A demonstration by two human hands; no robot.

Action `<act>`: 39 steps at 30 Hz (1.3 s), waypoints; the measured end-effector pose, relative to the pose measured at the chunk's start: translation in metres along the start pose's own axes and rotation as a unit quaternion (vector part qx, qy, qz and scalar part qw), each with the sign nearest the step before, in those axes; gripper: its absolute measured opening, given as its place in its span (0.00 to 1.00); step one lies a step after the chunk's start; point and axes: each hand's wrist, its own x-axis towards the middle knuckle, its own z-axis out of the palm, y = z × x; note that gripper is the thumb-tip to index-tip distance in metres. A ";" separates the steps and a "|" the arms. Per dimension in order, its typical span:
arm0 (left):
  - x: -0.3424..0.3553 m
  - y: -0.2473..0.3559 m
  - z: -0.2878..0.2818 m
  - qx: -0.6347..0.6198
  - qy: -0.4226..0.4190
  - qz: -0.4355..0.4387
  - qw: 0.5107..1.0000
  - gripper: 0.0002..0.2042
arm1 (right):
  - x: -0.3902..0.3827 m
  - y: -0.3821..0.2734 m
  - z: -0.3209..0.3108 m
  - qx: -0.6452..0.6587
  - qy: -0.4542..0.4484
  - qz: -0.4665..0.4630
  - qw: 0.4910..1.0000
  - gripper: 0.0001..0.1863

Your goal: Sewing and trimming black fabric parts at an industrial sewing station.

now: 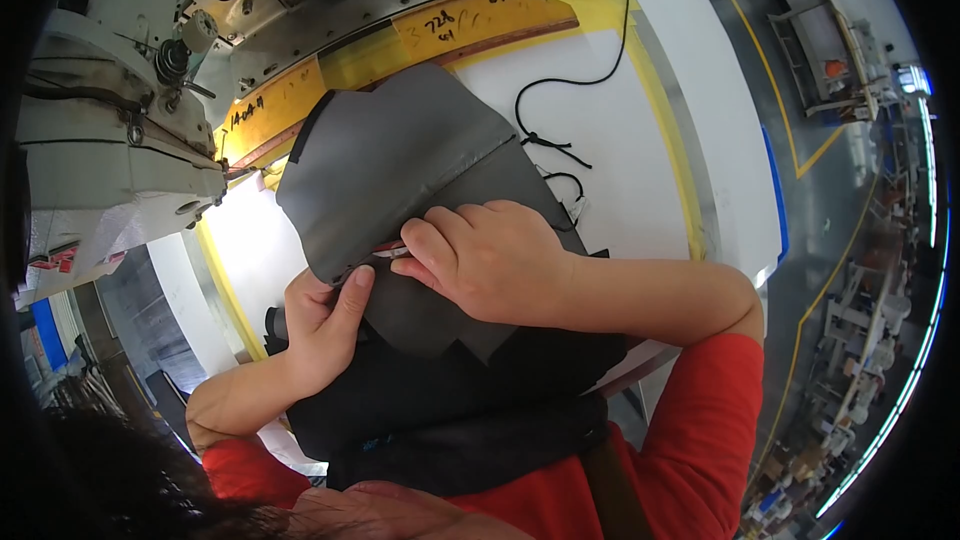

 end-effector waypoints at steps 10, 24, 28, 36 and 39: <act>0.003 0.005 0.006 0.042 -0.001 0.026 0.999 0.05 | -0.001 0.001 0.001 0.000 0.001 0.003 1.000 0.16; 0.001 0.006 -0.004 -0.031 -0.029 -0.033 0.999 0.07 | -0.001 0.007 -0.002 0.036 0.002 0.022 0.999 0.17; 0.003 0.014 0.003 -0.095 -0.014 -0.054 0.994 0.06 | -0.001 0.003 0.002 0.030 -0.002 0.013 0.999 0.18; 0.001 0.009 0.000 -0.062 0.007 -0.036 0.997 0.05 | -0.001 0.001 0.002 0.004 -0.013 0.009 1.000 0.18; 0.004 0.009 0.004 -0.040 0.010 -0.028 0.999 0.05 | 0.000 0.003 -0.001 0.002 -0.014 0.008 1.000 0.18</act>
